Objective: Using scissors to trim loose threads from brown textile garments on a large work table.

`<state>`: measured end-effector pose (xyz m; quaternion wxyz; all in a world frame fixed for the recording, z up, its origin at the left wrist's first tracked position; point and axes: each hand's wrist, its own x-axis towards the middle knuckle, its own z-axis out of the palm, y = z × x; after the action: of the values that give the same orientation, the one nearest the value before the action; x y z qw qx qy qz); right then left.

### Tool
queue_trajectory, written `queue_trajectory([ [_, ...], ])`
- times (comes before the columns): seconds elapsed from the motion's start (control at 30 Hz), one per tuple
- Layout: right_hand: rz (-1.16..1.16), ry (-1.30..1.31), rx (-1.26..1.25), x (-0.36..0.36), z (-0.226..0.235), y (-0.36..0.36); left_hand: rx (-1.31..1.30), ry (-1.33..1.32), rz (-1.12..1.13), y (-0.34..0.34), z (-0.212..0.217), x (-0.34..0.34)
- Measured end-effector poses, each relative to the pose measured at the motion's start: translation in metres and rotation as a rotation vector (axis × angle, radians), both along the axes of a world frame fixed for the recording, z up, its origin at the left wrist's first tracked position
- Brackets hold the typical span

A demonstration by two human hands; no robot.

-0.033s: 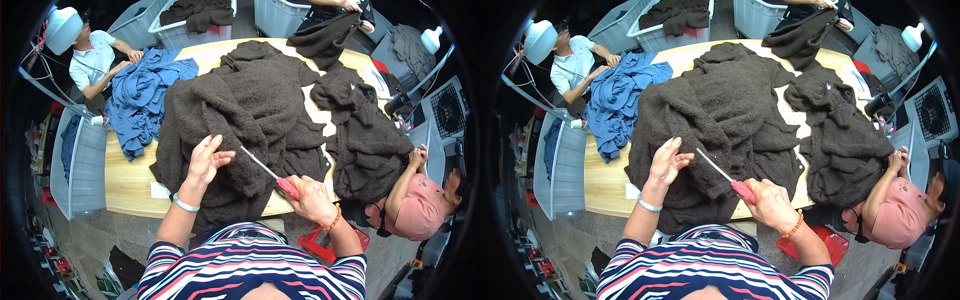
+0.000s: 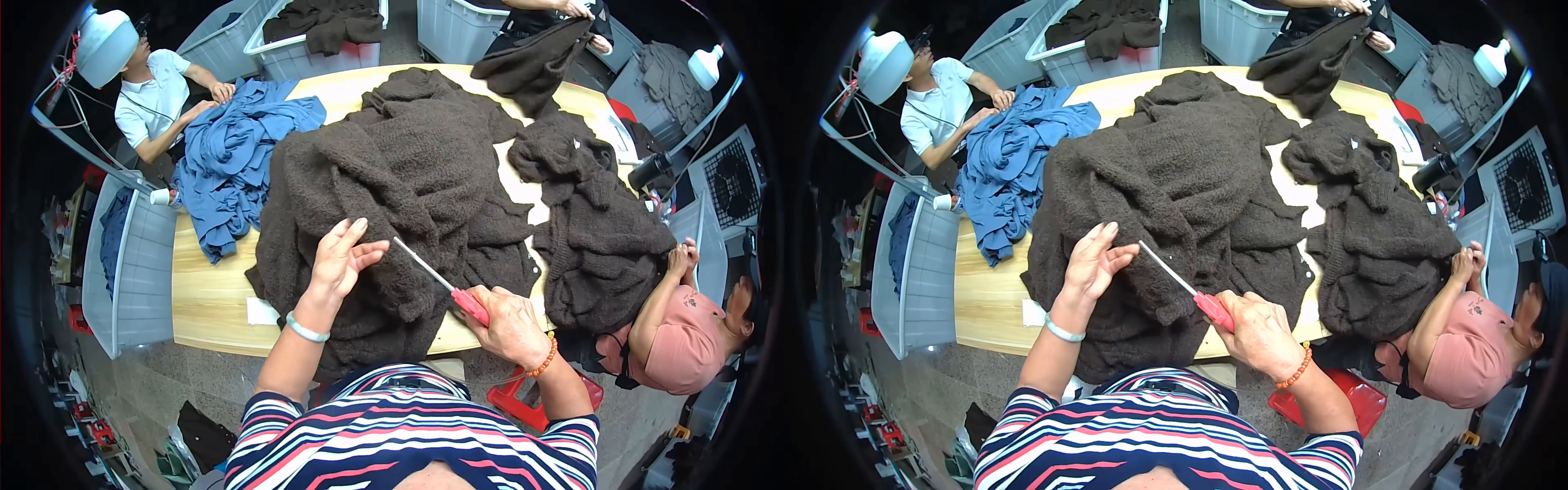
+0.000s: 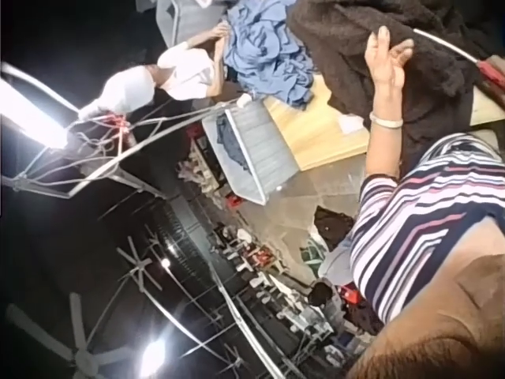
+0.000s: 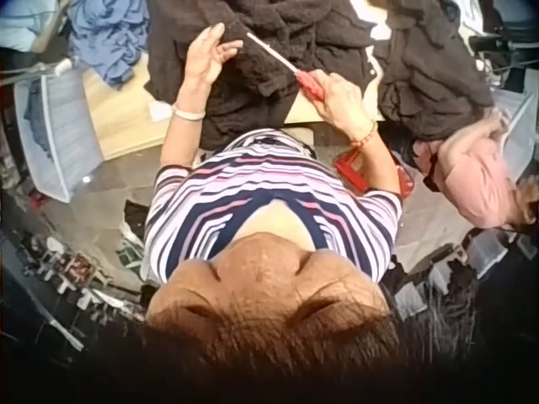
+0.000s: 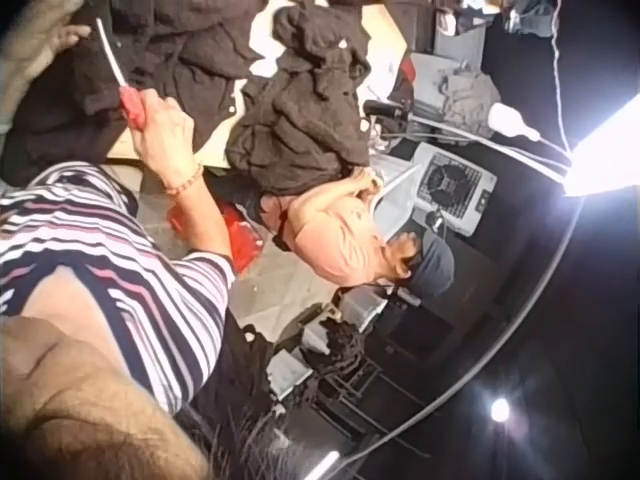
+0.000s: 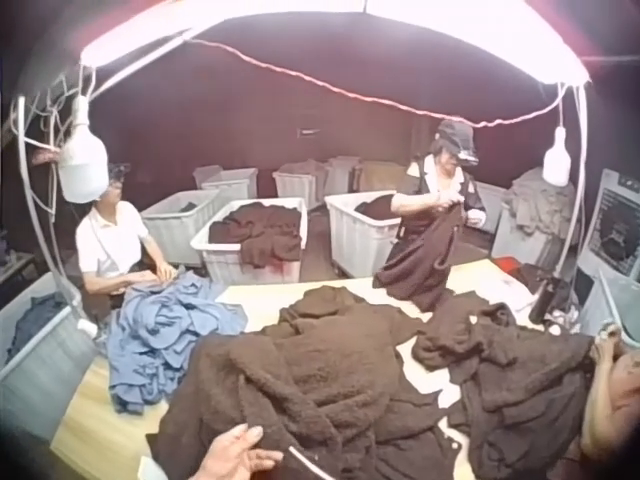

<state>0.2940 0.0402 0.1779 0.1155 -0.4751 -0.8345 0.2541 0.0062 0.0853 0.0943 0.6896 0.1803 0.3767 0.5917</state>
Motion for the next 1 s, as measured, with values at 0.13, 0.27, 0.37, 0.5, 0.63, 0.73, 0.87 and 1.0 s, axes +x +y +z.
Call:
queue_trajectory([
  [0.13,0.006,-0.105,-0.009,-0.01,0.003,0.008,0.068,0.02,0.042,0.009,-0.015,0.009],
  [0.27,0.01,-0.156,-0.004,-0.02,0.006,0.019,0.071,0.081,0.047,0.001,-0.027,0.011],
  [0.37,0.039,-0.138,0.037,-0.033,0.005,0.038,0.103,0.109,0.052,-0.001,-0.028,0.015],
  [0.5,0.207,-0.175,-0.022,-0.023,0.004,0.034,0.072,0.089,0.115,-0.002,-0.035,0.008],
  [0.63,0.213,-0.211,-0.186,-0.004,0.004,0.014,0.029,0.109,0.117,-0.014,-0.045,0.002],
  [0.73,0.137,-0.136,-0.123,-0.001,-0.006,0.01,-0.062,0.196,0.07,-0.02,-0.029,0.01],
  [0.87,0.069,-0.065,-0.117,0.006,0.002,0.01,-0.088,0.41,-0.106,-0.041,-0.016,0.026],
  [1.0,0.059,-0.142,-0.111,0.016,0.003,0.003,-0.08,0.351,-0.104,-0.039,-0.034,0.033],
])
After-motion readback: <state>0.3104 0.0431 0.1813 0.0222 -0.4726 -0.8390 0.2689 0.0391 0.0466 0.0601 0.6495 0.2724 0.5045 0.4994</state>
